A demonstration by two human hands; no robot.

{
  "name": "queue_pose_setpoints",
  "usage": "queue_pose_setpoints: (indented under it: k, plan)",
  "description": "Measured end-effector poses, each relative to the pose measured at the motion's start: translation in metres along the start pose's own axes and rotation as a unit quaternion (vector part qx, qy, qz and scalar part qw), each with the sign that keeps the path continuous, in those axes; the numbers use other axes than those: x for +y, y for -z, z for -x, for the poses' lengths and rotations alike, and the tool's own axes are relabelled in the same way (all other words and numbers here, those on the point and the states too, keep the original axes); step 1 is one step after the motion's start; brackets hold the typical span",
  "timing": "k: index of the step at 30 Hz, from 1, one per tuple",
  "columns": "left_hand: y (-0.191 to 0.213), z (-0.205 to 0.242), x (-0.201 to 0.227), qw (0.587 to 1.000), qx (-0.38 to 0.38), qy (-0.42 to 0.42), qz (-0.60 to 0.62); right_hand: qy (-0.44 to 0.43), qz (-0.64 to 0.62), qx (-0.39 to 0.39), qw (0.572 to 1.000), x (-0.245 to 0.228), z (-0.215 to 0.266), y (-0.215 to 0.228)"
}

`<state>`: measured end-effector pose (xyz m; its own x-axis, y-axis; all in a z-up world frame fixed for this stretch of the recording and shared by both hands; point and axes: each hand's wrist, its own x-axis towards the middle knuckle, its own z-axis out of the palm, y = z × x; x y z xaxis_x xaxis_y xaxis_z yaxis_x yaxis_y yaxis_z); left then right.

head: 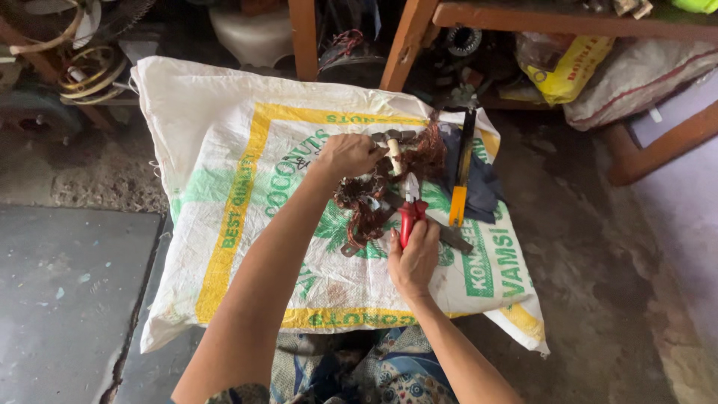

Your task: The person pulls copper wire out of a motor stator by hand and using pliers, prying and tugging at the bundles of wire on top of a white bag.

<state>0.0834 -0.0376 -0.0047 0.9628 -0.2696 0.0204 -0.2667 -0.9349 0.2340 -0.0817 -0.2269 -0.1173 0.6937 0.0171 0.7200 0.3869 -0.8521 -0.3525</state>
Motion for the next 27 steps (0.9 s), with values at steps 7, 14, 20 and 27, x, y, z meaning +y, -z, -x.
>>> queue_pose_setpoints:
  k: [7, 14, 20, 27]
  plan:
    - [0.003, -0.009, 0.025, 0.992, 0.045, -0.054, 0.102, -0.077, -0.026, -0.049, 0.996, -0.009, -0.006, 0.009]
    - [0.007, -0.023, 0.036, 0.988, 0.059, 0.015, 0.139, -0.038, -0.037, -0.016, 0.998, -0.014, -0.012, 0.014]
    - [-0.006, -0.027, 0.036, 0.98, 0.099, 0.074, 0.154, -0.027, -0.048, -0.012, 0.998, -0.017, -0.01, 0.017]
    - [-0.002, -0.024, 0.036, 0.985, 0.061, 0.062, 0.148, -0.095, -0.091, -0.071, 0.989, -0.017, -0.013, 0.021]
